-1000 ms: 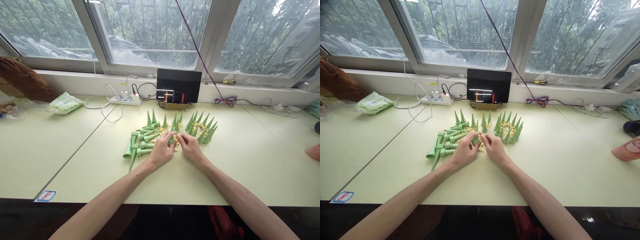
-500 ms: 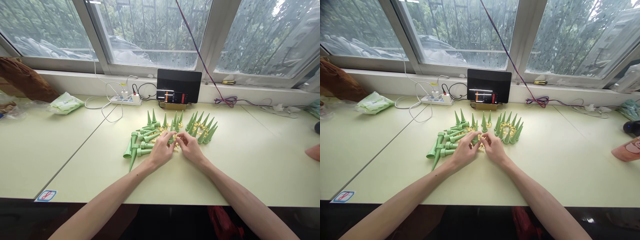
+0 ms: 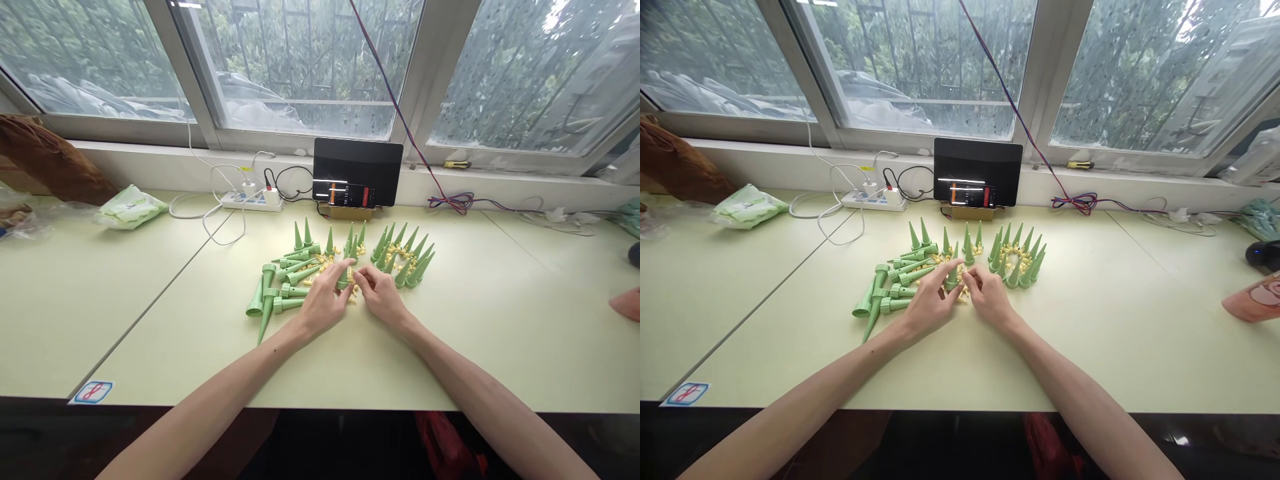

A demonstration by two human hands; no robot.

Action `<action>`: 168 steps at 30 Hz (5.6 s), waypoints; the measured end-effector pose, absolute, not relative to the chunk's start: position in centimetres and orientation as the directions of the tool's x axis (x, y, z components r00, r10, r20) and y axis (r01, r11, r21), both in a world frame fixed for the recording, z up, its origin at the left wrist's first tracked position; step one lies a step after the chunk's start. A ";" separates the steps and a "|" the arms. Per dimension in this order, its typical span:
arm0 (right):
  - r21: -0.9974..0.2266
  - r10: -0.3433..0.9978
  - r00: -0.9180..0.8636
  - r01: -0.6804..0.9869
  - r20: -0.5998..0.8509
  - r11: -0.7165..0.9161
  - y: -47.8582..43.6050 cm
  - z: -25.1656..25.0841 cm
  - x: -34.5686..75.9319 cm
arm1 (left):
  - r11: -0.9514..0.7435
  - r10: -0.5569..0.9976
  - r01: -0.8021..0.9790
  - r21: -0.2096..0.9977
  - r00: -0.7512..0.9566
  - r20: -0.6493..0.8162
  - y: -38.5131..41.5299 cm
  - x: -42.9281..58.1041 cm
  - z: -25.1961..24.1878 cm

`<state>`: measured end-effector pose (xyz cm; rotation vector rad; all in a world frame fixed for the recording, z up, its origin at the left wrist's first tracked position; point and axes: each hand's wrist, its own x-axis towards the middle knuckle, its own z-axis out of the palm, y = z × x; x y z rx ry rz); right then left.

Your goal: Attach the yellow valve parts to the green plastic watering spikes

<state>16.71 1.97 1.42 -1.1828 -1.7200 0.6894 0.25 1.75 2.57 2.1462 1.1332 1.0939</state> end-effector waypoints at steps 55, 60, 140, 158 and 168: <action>-0.832 0.931 -0.118 0.419 0.346 0.362 1.9 1.5 16.8 | -0.471 0.881 0.530 0.706 0.233 0.412 2.3 0.1 2.1; -0.823 0.929 -0.123 0.435 0.348 0.366 2.0 1.4 16.8 | -0.482 0.875 0.525 0.702 0.239 0.422 2.3 0.1 2.1; -0.531 0.979 -0.204 0.828 0.012 0.179 8.0 9.7 18.2 | -0.533 0.845 0.493 0.688 0.351 0.404 2.6 0.6 0.9; -0.374 0.887 -0.242 0.839 0.393 0.395 3.6 7.1 16.7 | -0.574 0.818 0.578 0.580 0.434 0.378 2.0 0.6 1.2; -0.334 0.928 -0.213 0.889 0.305 0.314 3.2 1.9 17.4 | -0.446 0.880 0.613 0.653 0.167 0.444 2.7 -0.1 1.8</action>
